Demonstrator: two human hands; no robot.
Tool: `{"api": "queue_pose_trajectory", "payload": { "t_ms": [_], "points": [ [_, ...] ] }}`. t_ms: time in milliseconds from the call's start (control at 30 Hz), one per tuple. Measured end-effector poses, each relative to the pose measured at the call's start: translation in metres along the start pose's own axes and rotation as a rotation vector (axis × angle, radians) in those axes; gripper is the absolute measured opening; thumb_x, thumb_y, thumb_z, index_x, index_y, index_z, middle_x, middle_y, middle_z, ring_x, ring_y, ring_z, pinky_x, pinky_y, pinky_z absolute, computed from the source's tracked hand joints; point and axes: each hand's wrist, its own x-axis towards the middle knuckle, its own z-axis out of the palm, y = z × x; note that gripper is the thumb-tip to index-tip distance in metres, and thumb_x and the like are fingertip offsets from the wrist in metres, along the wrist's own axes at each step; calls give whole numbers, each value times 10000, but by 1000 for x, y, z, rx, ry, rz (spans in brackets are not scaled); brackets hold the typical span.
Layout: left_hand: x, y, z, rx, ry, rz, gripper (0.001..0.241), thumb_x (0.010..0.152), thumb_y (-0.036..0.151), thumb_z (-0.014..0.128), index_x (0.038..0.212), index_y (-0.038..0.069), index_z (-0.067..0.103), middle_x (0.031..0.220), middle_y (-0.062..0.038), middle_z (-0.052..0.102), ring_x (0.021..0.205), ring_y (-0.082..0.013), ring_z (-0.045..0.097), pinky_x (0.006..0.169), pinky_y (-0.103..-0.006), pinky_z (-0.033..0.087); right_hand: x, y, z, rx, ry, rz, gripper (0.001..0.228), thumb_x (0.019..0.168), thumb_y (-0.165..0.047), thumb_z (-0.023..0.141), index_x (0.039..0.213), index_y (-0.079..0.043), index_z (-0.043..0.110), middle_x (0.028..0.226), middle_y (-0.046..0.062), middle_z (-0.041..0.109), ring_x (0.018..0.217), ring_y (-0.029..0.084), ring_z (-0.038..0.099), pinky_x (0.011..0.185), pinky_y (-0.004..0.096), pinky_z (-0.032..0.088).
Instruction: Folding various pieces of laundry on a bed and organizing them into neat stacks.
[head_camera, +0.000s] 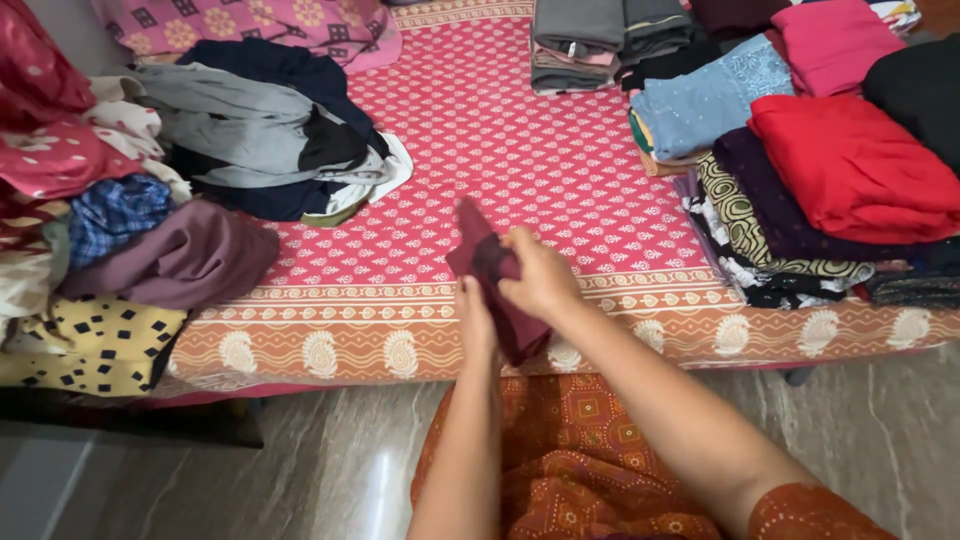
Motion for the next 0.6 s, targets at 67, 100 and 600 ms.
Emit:
{"api": "queue_pose_trajectory", "payload": {
  "t_ms": [67, 100, 600],
  "points": [
    [5, 20, -5, -1112, -293, -604, 648, 977, 602, 436, 1382, 120, 589, 1328, -89, 654, 1246, -273, 592, 1088, -443, 455, -18, -33, -11, -224, -157, -339, 465, 776, -66, 754, 1206, -72, 577, 1092, 157, 708, 1045, 386, 682, 864, 493, 530],
    [3, 24, -12, -1111, -290, -607, 648, 977, 602, 436, 1382, 120, 589, 1328, -89, 654, 1246, -273, 592, 1088, -443, 455, -30, -42, -15, -223, -160, -337, 465, 776, -66, 754, 1206, -72, 577, 1092, 157, 708, 1045, 386, 682, 864, 493, 530],
    [-35, 36, -10, -1672, -666, -558, 721, 1000, 610, 340, 1481, 87, 463, 1462, -170, 524, 1299, -392, 519, 1086, -566, 441, -113, 77, -45, 1068, 97, 589, 635, 863, -307, 729, 1435, -151, 503, 1399, 80, 591, 1268, 253, 561, 1080, 467, 424]
  ]
}}
